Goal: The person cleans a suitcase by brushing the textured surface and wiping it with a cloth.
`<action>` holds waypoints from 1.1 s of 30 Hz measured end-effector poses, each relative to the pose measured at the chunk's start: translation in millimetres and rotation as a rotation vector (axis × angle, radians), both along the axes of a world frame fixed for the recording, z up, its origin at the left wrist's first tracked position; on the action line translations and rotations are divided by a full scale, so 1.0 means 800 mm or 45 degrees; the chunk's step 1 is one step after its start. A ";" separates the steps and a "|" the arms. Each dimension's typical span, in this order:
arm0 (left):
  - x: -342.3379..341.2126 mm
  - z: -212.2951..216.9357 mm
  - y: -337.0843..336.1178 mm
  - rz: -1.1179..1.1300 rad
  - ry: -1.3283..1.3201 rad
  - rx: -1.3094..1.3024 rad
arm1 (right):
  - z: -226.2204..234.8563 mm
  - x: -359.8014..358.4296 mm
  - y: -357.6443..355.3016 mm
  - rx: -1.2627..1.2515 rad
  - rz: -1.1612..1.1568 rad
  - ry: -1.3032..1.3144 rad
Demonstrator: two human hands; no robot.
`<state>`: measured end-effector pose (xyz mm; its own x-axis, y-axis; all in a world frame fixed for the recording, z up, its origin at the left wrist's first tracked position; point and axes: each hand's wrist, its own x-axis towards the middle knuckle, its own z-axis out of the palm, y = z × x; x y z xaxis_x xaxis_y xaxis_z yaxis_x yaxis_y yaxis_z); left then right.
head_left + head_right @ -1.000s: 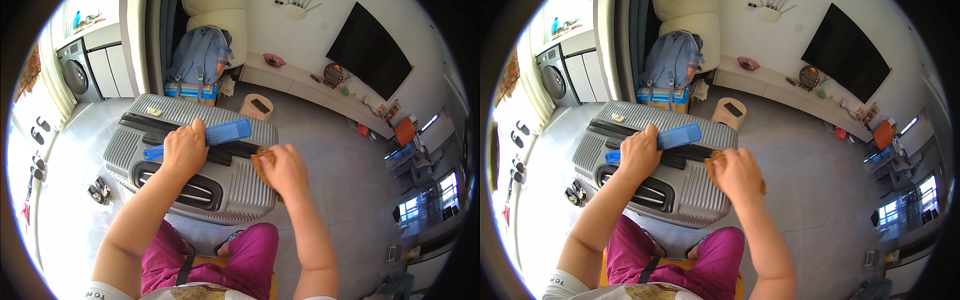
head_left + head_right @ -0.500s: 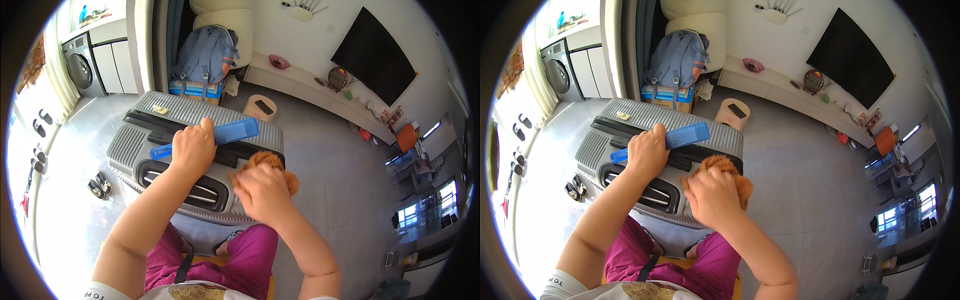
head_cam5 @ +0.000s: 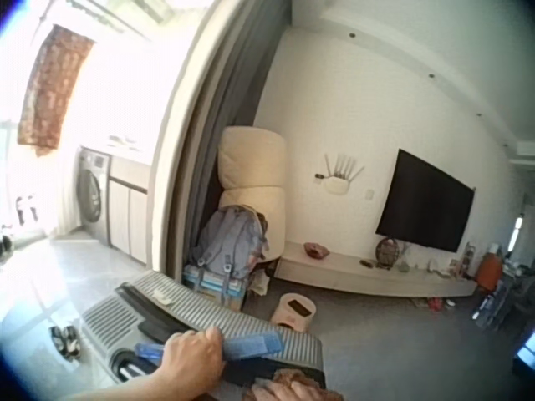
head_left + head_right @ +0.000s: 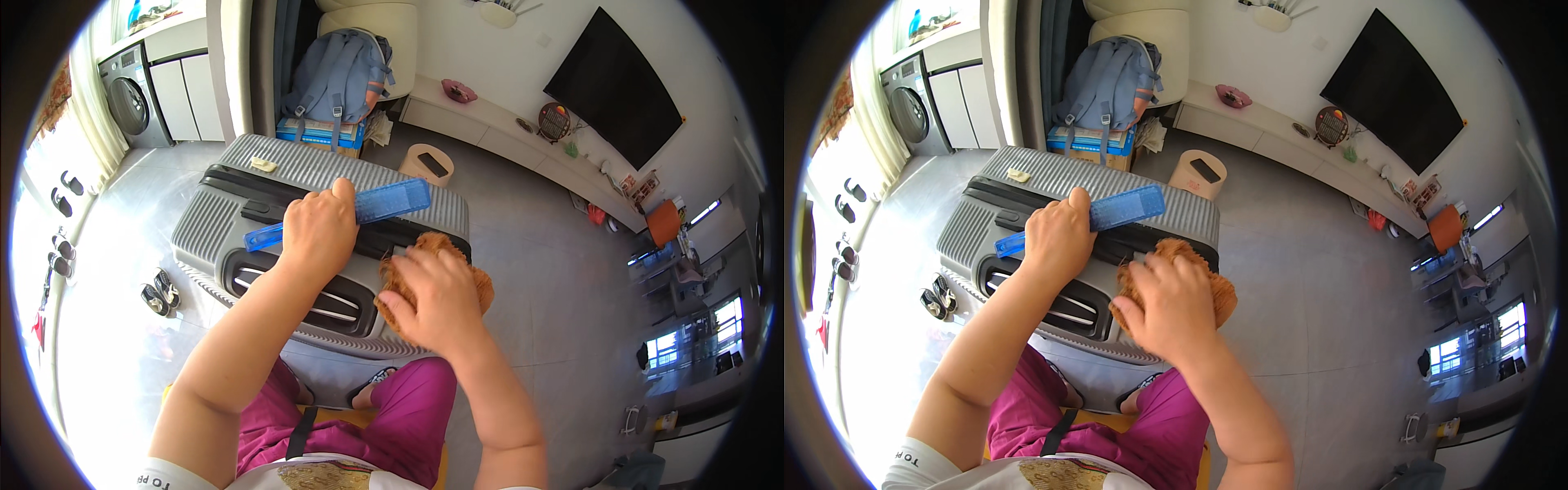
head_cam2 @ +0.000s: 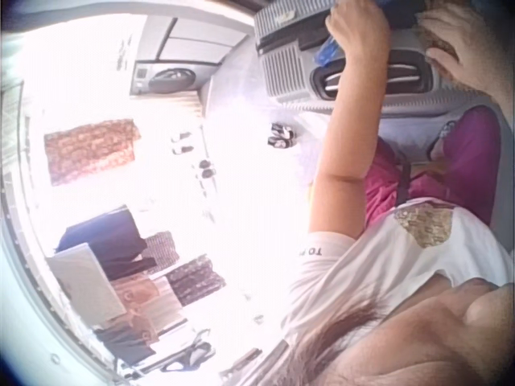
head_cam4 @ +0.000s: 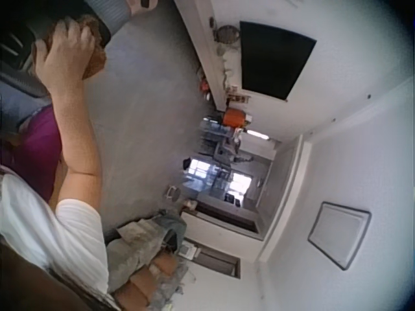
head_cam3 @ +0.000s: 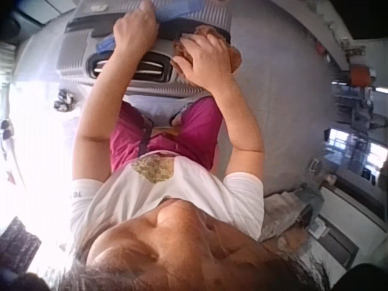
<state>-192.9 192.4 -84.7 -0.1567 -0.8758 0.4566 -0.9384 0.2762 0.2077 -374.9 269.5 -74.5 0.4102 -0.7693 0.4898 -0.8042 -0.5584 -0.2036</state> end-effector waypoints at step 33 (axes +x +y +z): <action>0.000 -0.001 0.008 0.012 -0.085 -0.073 | -0.102 -0.118 -0.012 0.672 -0.380 -2.181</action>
